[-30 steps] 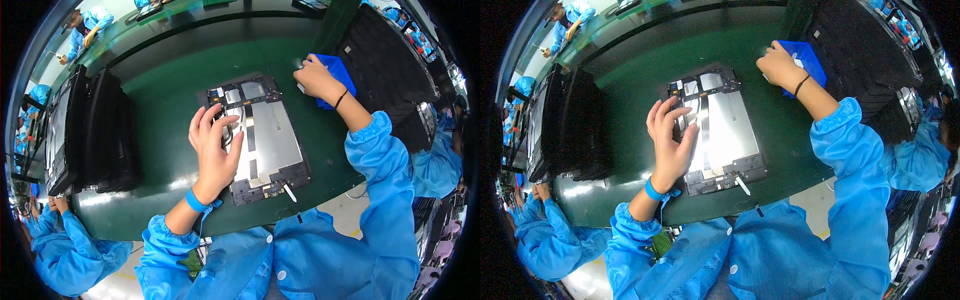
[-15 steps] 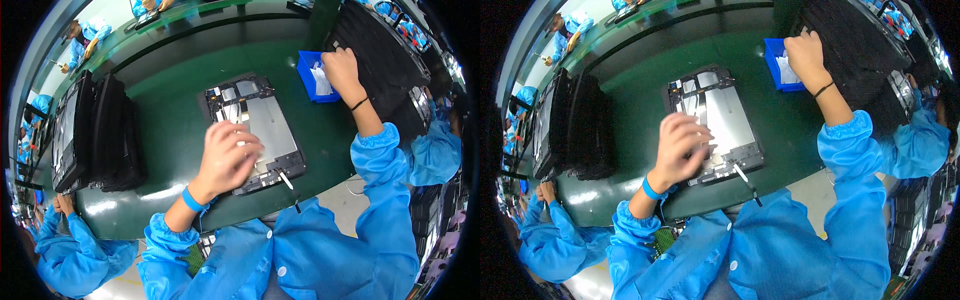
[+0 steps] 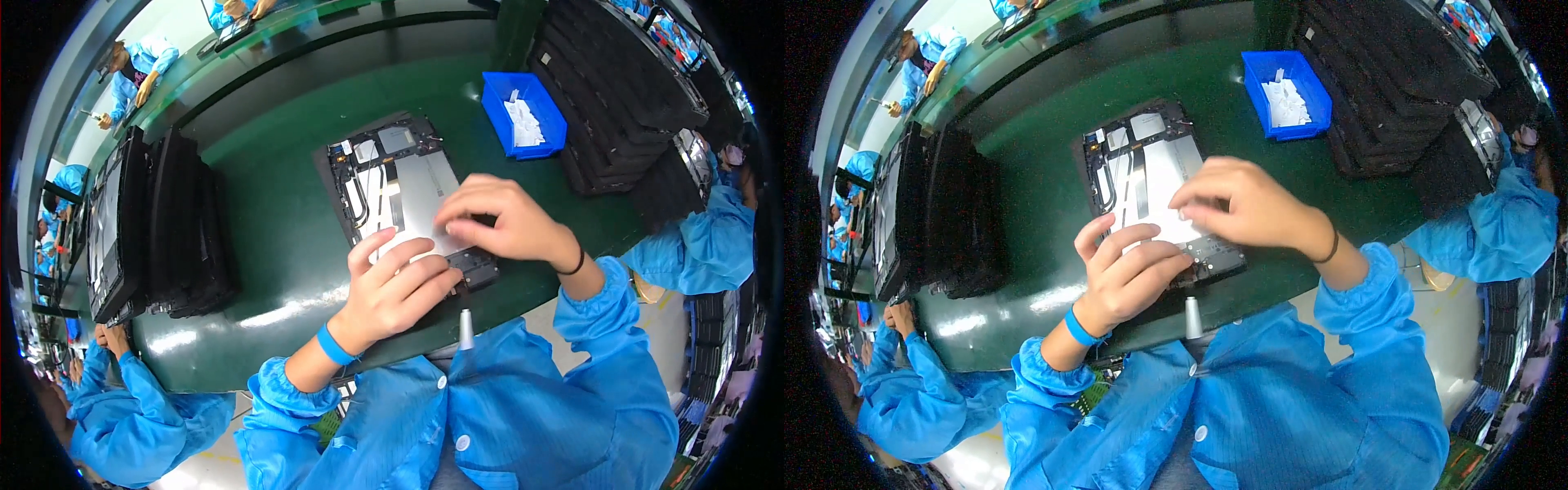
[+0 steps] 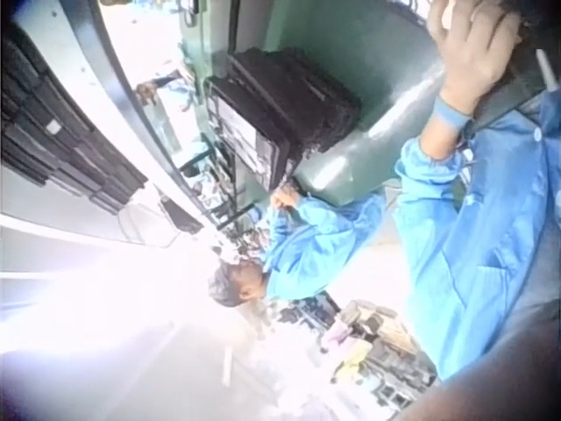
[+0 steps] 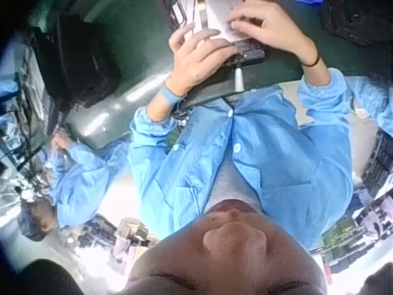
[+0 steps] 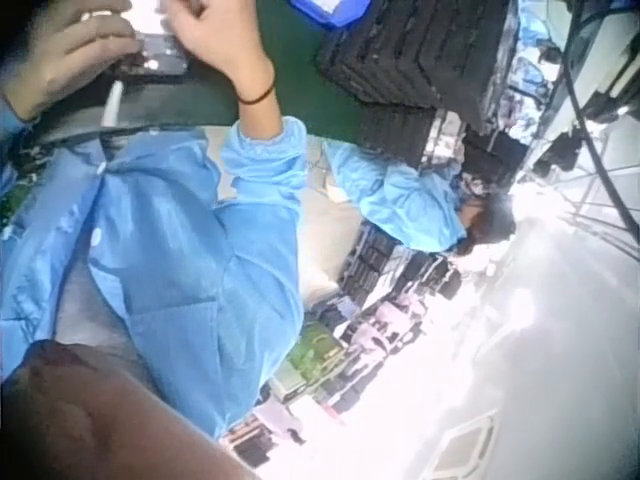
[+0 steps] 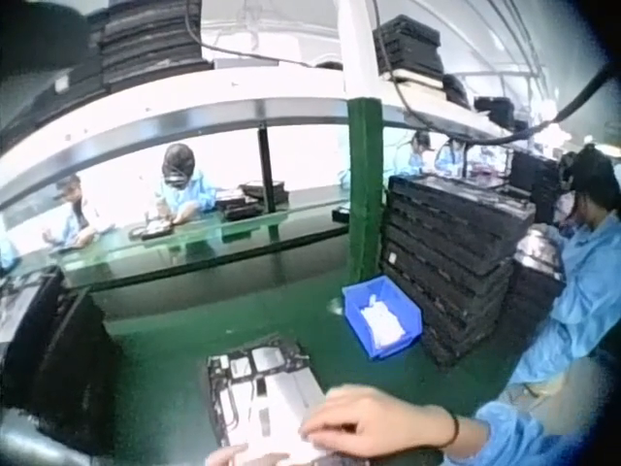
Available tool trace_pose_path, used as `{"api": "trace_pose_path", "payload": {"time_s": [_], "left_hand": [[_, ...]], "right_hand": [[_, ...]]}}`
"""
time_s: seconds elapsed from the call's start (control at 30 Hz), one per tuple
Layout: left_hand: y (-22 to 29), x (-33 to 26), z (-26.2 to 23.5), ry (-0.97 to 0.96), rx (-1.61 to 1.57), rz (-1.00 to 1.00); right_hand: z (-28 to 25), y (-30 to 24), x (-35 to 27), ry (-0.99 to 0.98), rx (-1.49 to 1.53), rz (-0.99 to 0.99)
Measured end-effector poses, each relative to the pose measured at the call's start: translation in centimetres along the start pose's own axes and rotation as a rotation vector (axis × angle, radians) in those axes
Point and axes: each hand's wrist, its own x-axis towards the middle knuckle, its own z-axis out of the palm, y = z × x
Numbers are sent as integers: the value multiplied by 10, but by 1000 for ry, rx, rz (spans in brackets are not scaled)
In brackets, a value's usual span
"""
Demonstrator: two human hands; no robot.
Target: The person assembles tablet computers by installing internal components, a battery, and ribbon cables into a tablet chassis, then securing them with tape and connectors. The person uses tweezers and a pick tool for precise placement and connection of the components.
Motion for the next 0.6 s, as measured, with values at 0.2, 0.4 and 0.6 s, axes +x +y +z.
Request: {"api": "trace_pose_path", "payload": {"time_s": [0.2,0.4,0.6], "left_hand": [[1,-3,-5,82,-16,-11],[3,-4,-3,131,153,103],[5,-4,-7,30,253,157]], "right_hand": [[16,-11,-18,-7,294,130],[24,-8,-27,20,323,47],[21,-11,-30,-12,401,53]]}}
